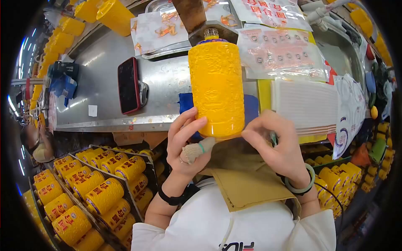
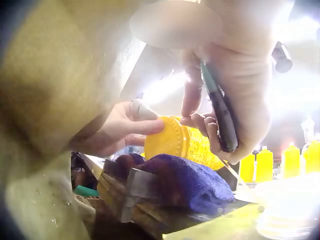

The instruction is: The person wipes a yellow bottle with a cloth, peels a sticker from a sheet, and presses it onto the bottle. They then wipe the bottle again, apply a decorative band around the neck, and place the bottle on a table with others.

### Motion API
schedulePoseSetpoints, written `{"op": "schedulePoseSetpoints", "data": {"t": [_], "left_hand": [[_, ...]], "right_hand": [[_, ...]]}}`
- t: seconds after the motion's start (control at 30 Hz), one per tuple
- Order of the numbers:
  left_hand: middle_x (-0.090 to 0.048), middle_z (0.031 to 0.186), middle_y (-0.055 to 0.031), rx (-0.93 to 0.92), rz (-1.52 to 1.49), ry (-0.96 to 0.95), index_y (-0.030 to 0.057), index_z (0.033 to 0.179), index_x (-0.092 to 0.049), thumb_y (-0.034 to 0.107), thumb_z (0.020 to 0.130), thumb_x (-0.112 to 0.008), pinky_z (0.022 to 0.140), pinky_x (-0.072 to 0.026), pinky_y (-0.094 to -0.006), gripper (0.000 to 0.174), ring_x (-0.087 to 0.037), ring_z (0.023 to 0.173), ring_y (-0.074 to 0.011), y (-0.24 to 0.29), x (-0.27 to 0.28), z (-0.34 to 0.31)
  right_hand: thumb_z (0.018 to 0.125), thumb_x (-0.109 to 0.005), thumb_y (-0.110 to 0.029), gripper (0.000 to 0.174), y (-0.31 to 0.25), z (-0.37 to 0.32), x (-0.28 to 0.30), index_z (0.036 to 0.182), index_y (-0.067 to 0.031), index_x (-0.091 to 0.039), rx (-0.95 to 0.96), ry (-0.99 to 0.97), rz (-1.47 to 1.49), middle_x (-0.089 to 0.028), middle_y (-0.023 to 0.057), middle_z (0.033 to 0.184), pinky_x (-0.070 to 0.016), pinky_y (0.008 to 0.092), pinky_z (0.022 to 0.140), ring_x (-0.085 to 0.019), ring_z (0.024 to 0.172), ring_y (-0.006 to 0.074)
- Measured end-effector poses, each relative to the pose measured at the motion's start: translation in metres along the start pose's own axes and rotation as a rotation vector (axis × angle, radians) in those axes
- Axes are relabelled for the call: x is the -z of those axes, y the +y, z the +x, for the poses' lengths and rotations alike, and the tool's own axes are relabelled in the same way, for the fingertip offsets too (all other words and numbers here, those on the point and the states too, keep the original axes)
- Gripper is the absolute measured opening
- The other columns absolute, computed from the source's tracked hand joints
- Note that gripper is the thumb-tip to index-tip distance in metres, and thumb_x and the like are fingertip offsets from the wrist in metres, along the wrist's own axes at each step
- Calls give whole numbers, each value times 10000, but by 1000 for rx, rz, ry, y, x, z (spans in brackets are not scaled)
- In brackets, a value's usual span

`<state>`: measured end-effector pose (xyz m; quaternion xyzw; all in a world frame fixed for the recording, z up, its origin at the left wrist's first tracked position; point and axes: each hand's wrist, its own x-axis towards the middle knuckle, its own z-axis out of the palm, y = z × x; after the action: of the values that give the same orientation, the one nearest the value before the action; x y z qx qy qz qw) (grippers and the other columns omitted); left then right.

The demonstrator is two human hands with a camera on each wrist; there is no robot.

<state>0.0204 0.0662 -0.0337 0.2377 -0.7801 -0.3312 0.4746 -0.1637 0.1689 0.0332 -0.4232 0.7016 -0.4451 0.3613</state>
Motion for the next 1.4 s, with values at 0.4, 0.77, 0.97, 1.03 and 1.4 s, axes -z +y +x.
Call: {"op": "schedulePoseSetpoints", "data": {"t": [0.4,0.77,0.97,1.03,1.4], "left_hand": [[-623,1328,-123,-169,205,-64,126,1086,-761,42,793,-871,974,-600,-403,324,-592,1260,-339,8,2,6],[-598,1334,-159,-8,70,-16,-54,1265,-633,-107,804,-796,1039,-566,-396,492,-601,1270,-346,-6,10,-14],[-586,1334,-127,-84,179,-62,75,1228,-674,-24,792,-850,1029,-557,-396,481,-589,1263,-334,10,2,0],[-586,1332,-126,32,87,-62,87,1208,-678,-15,793,-853,1027,-569,-396,462,-590,1260,-332,6,3,3],[-582,1337,-153,-64,90,3,52,1241,-649,-81,787,-838,1009,-577,-378,509,-620,1241,-334,-9,13,-12]], "right_hand": [[905,-762,-70,119,5,0,0,887,32,-703,1,-5,2,-649,104,805,-476,325,654,-597,693,195],[905,-761,-67,117,3,-1,1,881,32,-701,-5,-2,2,-643,98,800,-472,321,651,-587,688,182],[903,-764,-68,122,8,0,1,880,32,-700,7,8,-1,-641,94,798,-470,318,647,-580,682,177],[903,-766,-69,121,8,0,1,881,31,-701,0,11,1,-641,95,796,-468,318,642,-578,678,177],[899,-776,-73,128,5,-2,2,867,25,-701,7,8,31,-636,91,786,-457,311,624,-557,658,170]]}}
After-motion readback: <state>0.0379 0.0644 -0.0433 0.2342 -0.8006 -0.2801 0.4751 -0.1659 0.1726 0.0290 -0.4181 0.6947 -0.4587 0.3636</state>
